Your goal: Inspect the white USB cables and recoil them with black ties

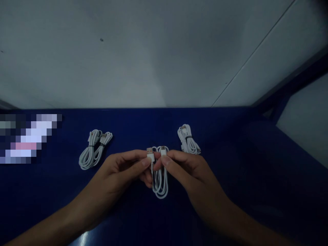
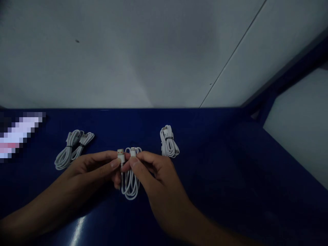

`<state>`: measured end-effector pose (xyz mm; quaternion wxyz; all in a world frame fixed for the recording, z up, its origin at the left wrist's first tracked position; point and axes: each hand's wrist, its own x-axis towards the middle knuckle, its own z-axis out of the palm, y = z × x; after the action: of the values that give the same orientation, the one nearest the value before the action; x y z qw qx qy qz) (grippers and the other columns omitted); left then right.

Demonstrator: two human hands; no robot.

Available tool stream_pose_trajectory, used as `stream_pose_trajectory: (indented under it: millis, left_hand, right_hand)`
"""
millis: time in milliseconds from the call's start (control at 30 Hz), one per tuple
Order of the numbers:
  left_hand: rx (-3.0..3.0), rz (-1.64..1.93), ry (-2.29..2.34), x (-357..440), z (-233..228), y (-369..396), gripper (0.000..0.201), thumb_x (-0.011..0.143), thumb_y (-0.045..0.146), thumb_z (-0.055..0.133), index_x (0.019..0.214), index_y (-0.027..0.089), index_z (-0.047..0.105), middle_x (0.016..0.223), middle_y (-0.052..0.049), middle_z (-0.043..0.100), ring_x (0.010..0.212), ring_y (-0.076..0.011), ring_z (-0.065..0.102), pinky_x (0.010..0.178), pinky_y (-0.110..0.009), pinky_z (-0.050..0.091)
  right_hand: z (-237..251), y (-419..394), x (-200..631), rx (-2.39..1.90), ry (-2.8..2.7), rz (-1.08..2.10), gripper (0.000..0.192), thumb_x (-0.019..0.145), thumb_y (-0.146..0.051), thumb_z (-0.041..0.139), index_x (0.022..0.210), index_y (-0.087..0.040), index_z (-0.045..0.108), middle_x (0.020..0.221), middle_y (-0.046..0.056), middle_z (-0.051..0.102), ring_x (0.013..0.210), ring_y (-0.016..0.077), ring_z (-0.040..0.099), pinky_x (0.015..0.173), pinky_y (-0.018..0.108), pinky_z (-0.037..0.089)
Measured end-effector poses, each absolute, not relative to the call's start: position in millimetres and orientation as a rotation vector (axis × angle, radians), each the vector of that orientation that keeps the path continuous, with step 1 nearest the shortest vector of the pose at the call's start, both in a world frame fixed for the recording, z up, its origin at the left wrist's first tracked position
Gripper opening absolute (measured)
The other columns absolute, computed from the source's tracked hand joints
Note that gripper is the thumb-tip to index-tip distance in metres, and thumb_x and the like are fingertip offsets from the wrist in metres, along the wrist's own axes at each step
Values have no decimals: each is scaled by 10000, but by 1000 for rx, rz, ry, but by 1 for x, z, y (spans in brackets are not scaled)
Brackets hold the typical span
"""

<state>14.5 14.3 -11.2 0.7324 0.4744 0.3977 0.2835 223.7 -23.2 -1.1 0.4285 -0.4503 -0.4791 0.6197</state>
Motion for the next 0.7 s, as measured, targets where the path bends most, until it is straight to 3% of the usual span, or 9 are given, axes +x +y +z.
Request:
stream_pose_trajectory:
  millis: [267, 700]
  left_hand:
    - [1032, 622, 872, 16, -11, 14, 254, 1090, 387, 735, 947, 211, 850, 878, -22, 774, 846, -148, 700, 845, -248, 553]
    - [1025, 638, 861, 17, -11, 14, 232, 1087, 372, 741, 981, 203, 860, 897, -31, 785, 844, -149, 710, 822, -244, 563]
  right_hand:
    - [0, -23, 222, -1059, -1125, 1568, 356, 1166, -289, 590, 886, -254, 808, 858, -24, 802, 851, 123, 785, 829, 239, 617]
    - [0, -23, 223, -1066, -1141, 1566, 347, 1162, -299, 592, 894, -242, 805, 882, -10, 809, 854, 137, 765, 826, 258, 589]
